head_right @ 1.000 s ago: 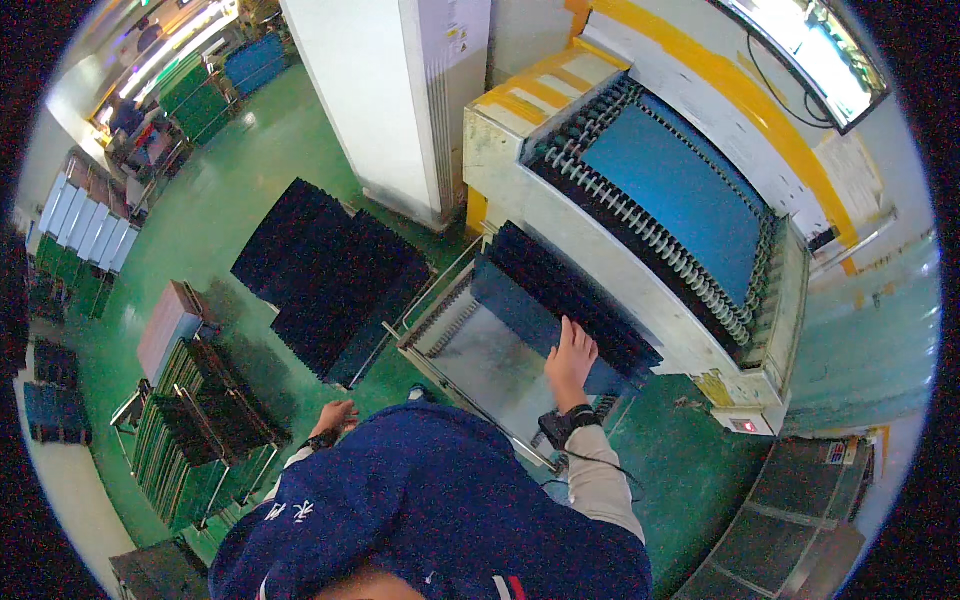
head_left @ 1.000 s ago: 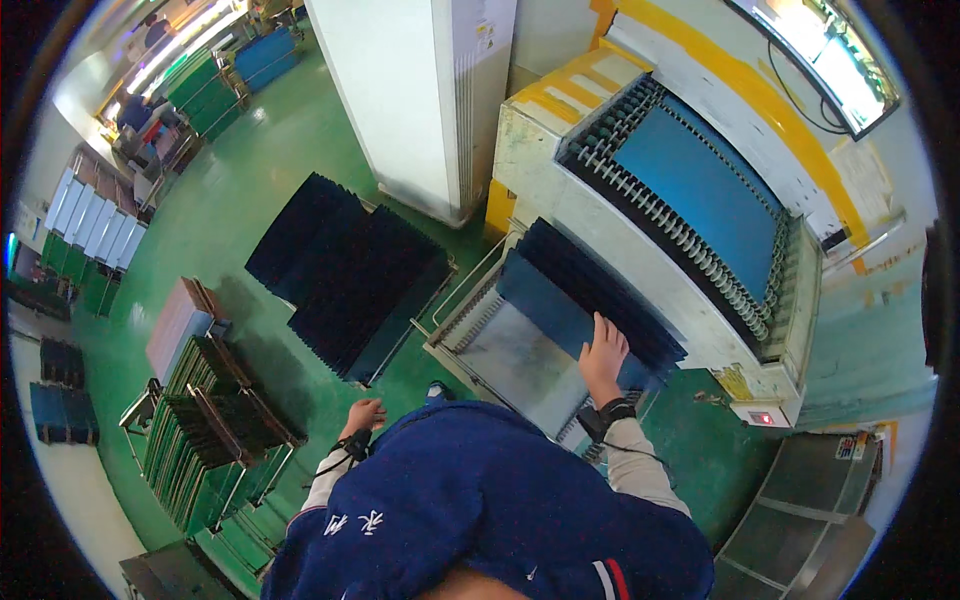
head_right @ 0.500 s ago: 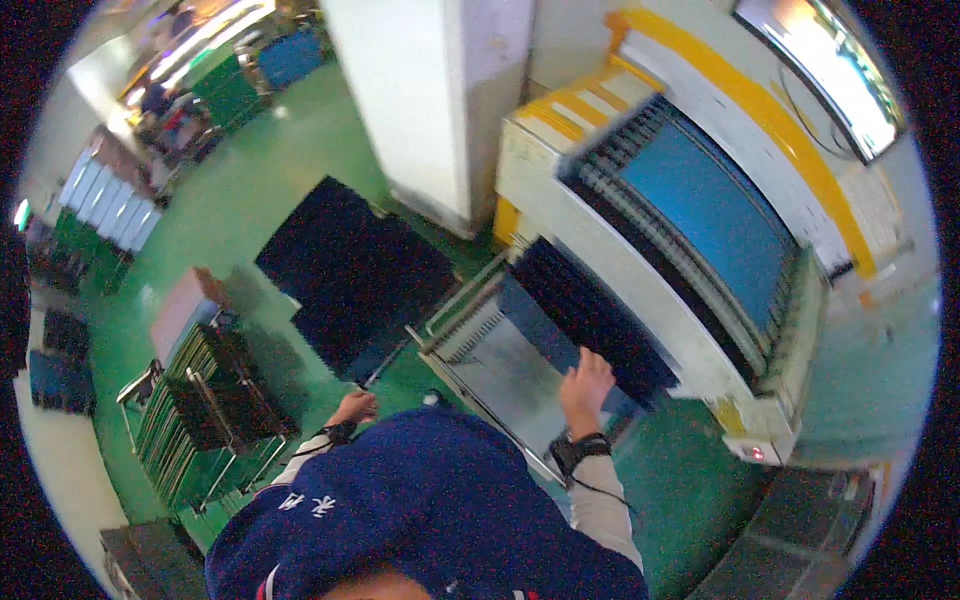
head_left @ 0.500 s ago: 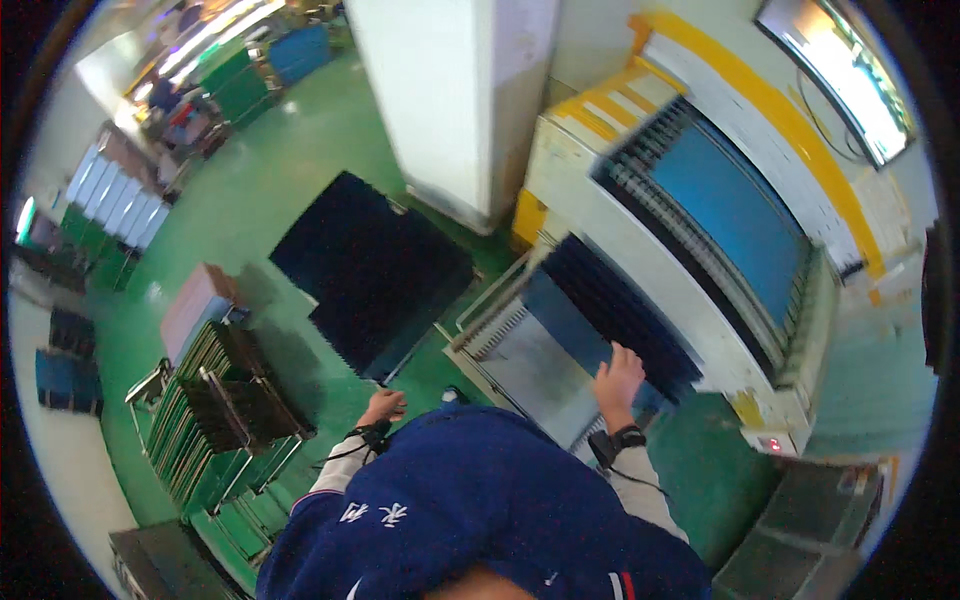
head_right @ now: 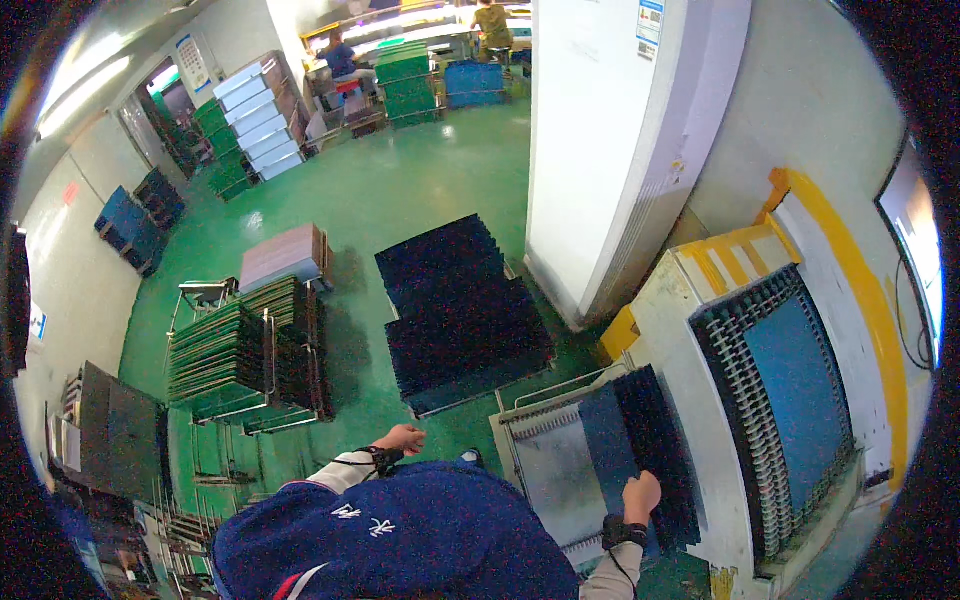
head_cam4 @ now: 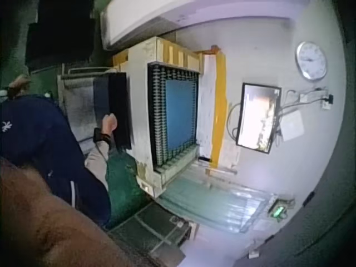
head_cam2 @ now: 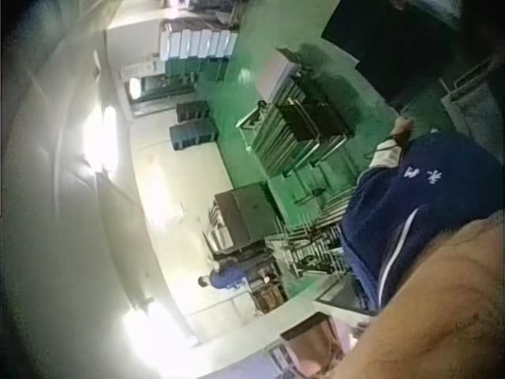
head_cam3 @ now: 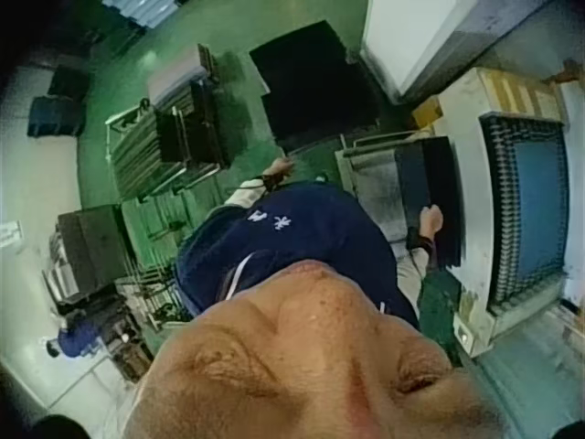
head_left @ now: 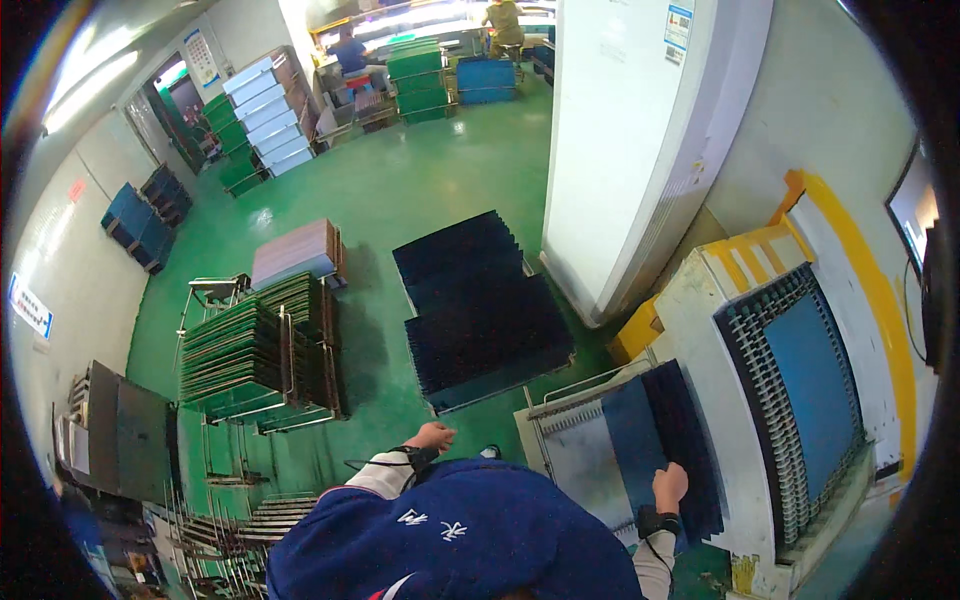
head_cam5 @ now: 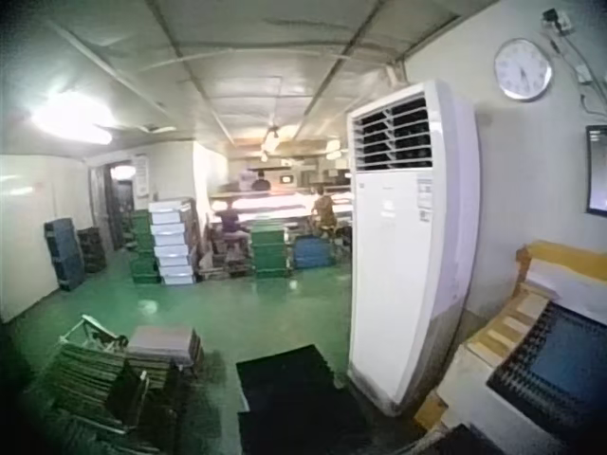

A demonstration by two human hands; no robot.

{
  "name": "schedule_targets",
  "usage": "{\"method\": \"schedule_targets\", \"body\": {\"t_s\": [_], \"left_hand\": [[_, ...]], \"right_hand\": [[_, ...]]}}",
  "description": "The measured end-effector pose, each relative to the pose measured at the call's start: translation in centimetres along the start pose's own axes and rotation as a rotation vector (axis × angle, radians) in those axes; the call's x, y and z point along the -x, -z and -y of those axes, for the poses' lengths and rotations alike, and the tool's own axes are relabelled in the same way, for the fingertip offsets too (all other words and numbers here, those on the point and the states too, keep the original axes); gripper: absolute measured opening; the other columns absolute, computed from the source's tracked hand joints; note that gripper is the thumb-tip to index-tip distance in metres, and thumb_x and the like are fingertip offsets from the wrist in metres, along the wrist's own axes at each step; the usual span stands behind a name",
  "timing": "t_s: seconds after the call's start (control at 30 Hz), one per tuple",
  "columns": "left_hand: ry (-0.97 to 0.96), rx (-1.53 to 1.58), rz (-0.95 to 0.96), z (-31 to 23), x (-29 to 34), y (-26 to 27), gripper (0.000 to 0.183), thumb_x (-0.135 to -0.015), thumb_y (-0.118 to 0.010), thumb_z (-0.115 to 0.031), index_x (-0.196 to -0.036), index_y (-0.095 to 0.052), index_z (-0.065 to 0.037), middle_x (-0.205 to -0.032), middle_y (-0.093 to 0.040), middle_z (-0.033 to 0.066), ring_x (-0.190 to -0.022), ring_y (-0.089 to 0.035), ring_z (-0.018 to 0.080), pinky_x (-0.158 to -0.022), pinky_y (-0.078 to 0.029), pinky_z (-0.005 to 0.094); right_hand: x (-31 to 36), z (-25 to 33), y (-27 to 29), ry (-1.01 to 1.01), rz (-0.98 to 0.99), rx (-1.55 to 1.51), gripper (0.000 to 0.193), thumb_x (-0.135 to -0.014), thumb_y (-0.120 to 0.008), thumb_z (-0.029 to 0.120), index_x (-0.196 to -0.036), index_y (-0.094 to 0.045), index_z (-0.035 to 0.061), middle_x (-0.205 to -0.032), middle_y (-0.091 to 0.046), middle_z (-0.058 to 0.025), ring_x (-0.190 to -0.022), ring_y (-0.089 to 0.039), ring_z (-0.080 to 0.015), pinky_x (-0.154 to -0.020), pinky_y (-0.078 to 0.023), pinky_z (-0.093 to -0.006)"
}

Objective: Loading blue sheets from a rack into an industrial processing machine.

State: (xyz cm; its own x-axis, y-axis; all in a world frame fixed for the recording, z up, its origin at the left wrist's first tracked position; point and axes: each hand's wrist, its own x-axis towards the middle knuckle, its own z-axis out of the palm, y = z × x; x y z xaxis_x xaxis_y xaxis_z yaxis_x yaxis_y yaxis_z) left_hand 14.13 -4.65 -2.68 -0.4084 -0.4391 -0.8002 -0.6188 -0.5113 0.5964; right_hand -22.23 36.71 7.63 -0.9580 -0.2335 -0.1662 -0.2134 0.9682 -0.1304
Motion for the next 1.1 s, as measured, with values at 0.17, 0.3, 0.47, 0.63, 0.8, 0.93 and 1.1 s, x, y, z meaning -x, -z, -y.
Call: {"method": "schedule_targets", "body": {"t_s": [0.17, 0.3, 0.47, 0.63, 0.8, 0.93, 1.1], "left_hand": [[0.047, -0.055, -0.028, 2.1, -0.9, 1.2, 0.035, -0.085, -0.063, -0.027, -0.103, -0.056, 0.002, -0.082, -0.063, 0.0097, -0.057, -0.06, 0.0172, -0.043, -0.048, 0.0299], [0.028, -0.074, -0.079, 3.1, -1.1, 1.5, 0.033, -0.085, -0.064, -0.025, -0.102, -0.056, 0.002, -0.079, -0.062, 0.0098, -0.053, -0.058, 0.017, -0.04, -0.045, 0.0298], [0.045, -0.025, -0.047, 3.2, -1.9, 1.3, 0.032, -0.082, -0.064, -0.026, -0.098, -0.058, 0.001, -0.08, -0.063, 0.0094, -0.054, -0.059, 0.0187, -0.042, -0.045, 0.0313], [0.013, -0.044, -0.065, 1.2, -0.2, -0.3, 0.027, -0.081, -0.065, -0.023, -0.092, -0.059, 0.001, -0.077, -0.061, 0.0084, -0.049, -0.054, 0.0177, -0.041, -0.041, 0.0304], [0.024, 0.003, -0.054, 0.3, 1.1, -0.6, 0.022, -0.082, -0.065, -0.02, -0.087, -0.057, 0.0, -0.072, -0.058, 0.0064, -0.047, -0.049, 0.0149, -0.041, -0.038, 0.0293], [0.046, -0.084, -0.033, 1.8, -0.2, 0.3, 0.032, -0.087, -0.06, -0.028, -0.103, -0.057, 0.0, -0.086, -0.064, 0.0072, -0.061, -0.061, 0.0171, -0.047, -0.05, 0.0297], [0.057, -0.099, -0.032, 2.8, -0.9, 0.7, 0.031, -0.087, -0.06, -0.026, -0.103, -0.057, 0.0, -0.083, -0.062, 0.0063, -0.059, -0.06, 0.0166, -0.047, -0.05, 0.03]], "right_hand": [[-0.6, -1.3, -1.0, 0.016, -0.009, 0.004, 0.026, -0.074, -0.068, 0.019, -0.091, -0.064, -0.0002, -0.093, -0.064, -0.0191, -0.091, -0.061, -0.0351, -0.076, -0.048, -0.0433], [1.4, 1.0, 0.4, -0.017, -0.096, -0.008, 0.028, -0.074, -0.068, 0.019, -0.093, -0.063, 0.0003, -0.092, -0.065, -0.0193, -0.09, -0.062, -0.0354, -0.076, -0.048, -0.0434], [1.9, 1.9, 1.7, -0.071, -0.011, -0.036, 0.032, -0.073, -0.068, 0.017, -0.1, -0.062, -0.0002, -0.096, -0.064, -0.0203, -0.092, -0.061, -0.036, -0.077, -0.047, -0.0438], [2.0, 1.8, 1.4, -0.084, -0.029, -0.057, 0.032, -0.074, -0.068, 0.017, -0.101, -0.062, 0.0005, -0.096, -0.064, -0.0198, -0.093, -0.061, -0.036, -0.078, -0.047, -0.0437], [2.3, 2.2, 1.8, -0.098, -0.009, -0.046, 0.033, -0.074, -0.067, 0.017, -0.102, -0.062, 0.0006, -0.099, -0.064, -0.0194, -0.095, -0.06, -0.0352, -0.08, -0.047, -0.0428], [2.2, 1.4, 0.6, -0.022, -0.116, -0.028, 0.026, -0.074, -0.068, 0.018, -0.094, -0.061, 0.0016, -0.091, -0.064, -0.0186, -0.088, -0.061, -0.035, -0.073, -0.048, -0.0441], [2.0, 1.2, 0.1, -0.002, -0.168, -0.015, 0.022, -0.074, -0.068, 0.017, -0.088, -0.061, 0.0023, -0.086, -0.064, -0.018, -0.084, -0.062, -0.0354, -0.07, -0.048, -0.0449]]}}
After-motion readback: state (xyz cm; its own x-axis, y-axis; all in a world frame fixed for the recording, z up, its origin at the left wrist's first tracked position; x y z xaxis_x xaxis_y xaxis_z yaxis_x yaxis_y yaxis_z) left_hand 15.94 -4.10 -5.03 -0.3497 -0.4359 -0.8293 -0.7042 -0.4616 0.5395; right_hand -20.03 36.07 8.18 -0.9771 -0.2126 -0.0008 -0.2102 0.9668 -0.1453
